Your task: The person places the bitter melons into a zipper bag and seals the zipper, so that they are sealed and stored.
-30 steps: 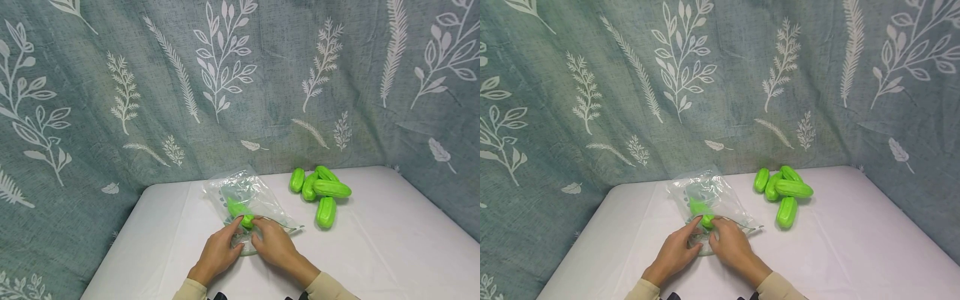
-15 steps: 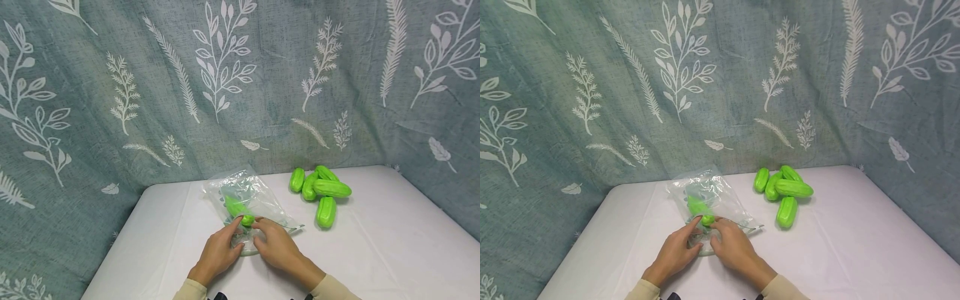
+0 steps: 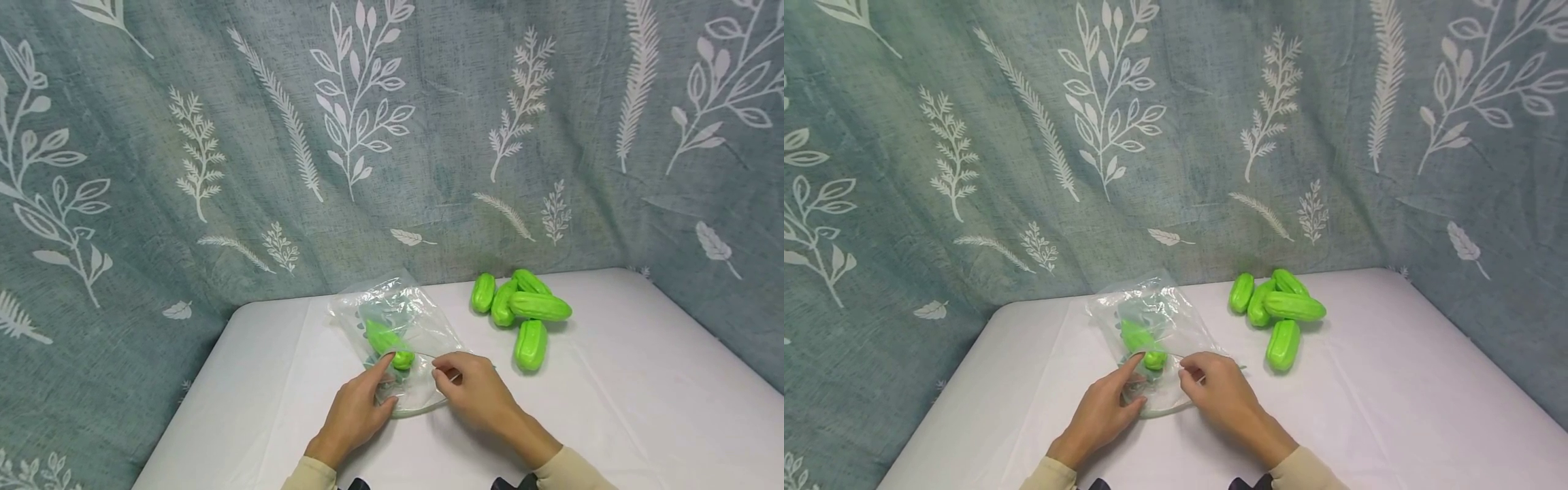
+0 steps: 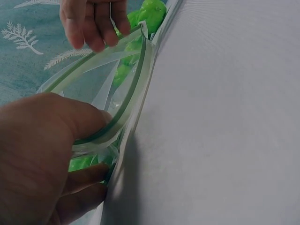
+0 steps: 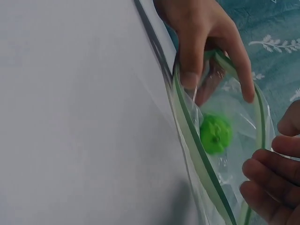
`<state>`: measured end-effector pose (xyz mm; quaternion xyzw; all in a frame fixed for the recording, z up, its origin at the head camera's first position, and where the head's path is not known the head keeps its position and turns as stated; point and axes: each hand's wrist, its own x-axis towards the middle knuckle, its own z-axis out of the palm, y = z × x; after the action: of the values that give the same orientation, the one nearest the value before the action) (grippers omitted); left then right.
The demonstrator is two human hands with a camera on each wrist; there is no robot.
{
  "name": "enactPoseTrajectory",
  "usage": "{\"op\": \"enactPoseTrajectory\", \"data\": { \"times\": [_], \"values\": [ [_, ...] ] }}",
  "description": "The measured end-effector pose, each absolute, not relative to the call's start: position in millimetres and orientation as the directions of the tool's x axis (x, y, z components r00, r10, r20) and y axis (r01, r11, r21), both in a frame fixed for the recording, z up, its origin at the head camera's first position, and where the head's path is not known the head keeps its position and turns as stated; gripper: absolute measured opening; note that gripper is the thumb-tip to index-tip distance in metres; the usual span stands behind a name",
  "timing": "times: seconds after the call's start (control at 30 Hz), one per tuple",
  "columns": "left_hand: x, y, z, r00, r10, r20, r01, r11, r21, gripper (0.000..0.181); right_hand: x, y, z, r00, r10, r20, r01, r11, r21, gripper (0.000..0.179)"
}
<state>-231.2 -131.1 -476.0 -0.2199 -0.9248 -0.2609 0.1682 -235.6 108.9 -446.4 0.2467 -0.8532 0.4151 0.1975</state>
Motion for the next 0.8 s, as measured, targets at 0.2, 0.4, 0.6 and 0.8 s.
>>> {"op": "enactPoseTrajectory", "data": {
  "times": [0.2,0.4,0.6,0.8],
  "values": [
    [-231,-131,-475,-0.845,0.317,0.43,0.495,0.769,0.405,0.078,-237,135,-445,-0.784,-0.208,0.586,-0.591,0.541,-0.599,0.014],
    [-231,-131,-475,-0.845,0.316,0.432,0.491,0.778,0.392,0.078,-237,162,-443,-0.834,-0.149,0.531,-0.518,0.544,-0.66,0.013],
    [-231,-132,-476,-0.844,0.311,0.437,0.49,0.777,0.395,0.077,-239,187,-443,-0.851,-0.076,0.519,-0.456,0.595,-0.661,0.011],
    [-232,-133,-477,-0.842,0.321,0.434,0.498,0.771,0.396,0.077,-241,207,-442,-0.857,-0.018,0.515,-0.396,0.662,-0.636,0.012]
  ]
}}
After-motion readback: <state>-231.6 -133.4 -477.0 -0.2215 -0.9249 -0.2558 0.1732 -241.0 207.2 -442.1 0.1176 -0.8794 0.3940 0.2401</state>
